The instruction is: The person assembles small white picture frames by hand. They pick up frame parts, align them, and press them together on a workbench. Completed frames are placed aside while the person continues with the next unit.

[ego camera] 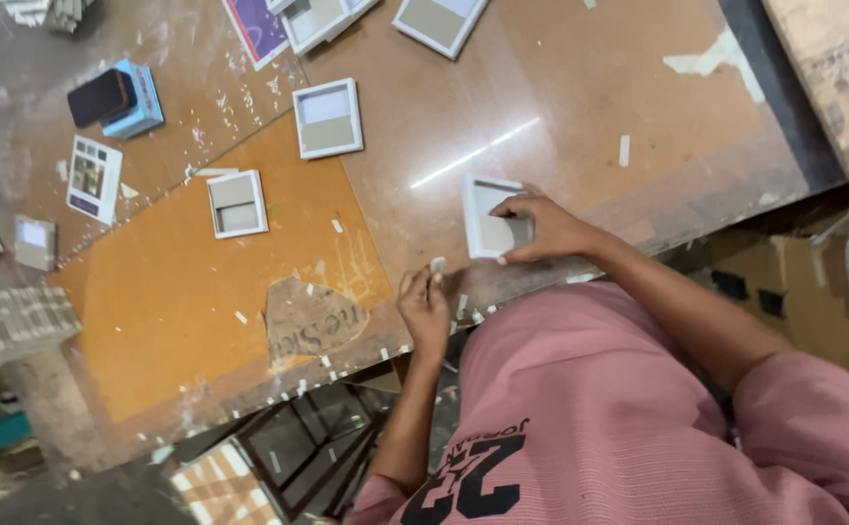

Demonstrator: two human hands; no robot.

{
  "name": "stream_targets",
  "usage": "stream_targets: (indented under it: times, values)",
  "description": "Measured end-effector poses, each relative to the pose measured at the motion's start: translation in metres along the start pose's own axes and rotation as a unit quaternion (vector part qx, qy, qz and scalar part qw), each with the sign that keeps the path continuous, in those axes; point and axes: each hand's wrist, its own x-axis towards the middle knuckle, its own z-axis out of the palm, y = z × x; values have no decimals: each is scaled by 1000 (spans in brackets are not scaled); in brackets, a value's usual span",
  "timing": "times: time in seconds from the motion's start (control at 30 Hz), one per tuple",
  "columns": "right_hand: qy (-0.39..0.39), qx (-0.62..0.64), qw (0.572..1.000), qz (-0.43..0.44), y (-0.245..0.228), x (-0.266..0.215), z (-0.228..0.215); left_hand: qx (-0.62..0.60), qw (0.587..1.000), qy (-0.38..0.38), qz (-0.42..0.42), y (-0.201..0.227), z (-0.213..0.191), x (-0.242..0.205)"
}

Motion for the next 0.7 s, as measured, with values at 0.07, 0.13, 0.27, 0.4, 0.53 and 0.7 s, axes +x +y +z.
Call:
stream_targets:
  times: [0.07,0.13,0.27,0.4,0.53,0.7]
  values:
    - [-26,109,994,0,2,-11,-9,-43,998,-8,-34,18,6,15]
    - [-42,262,963,-57,8,-21,-9,-84,993,-48,-66,38,16,26]
    - [-18,672,740,-14,26,-27,9,-23,985,-132,106,69,49,33]
    - [130,493,844,167,31,-23,4,29,985,-127,117,70,76,44]
    - [252,-101,954,128,16,-38,-29,182,964,-75,178,39,96,76]
    - [36,-295,953,-57,-9,-25,-34,250,923,-107,273,2,118,91]
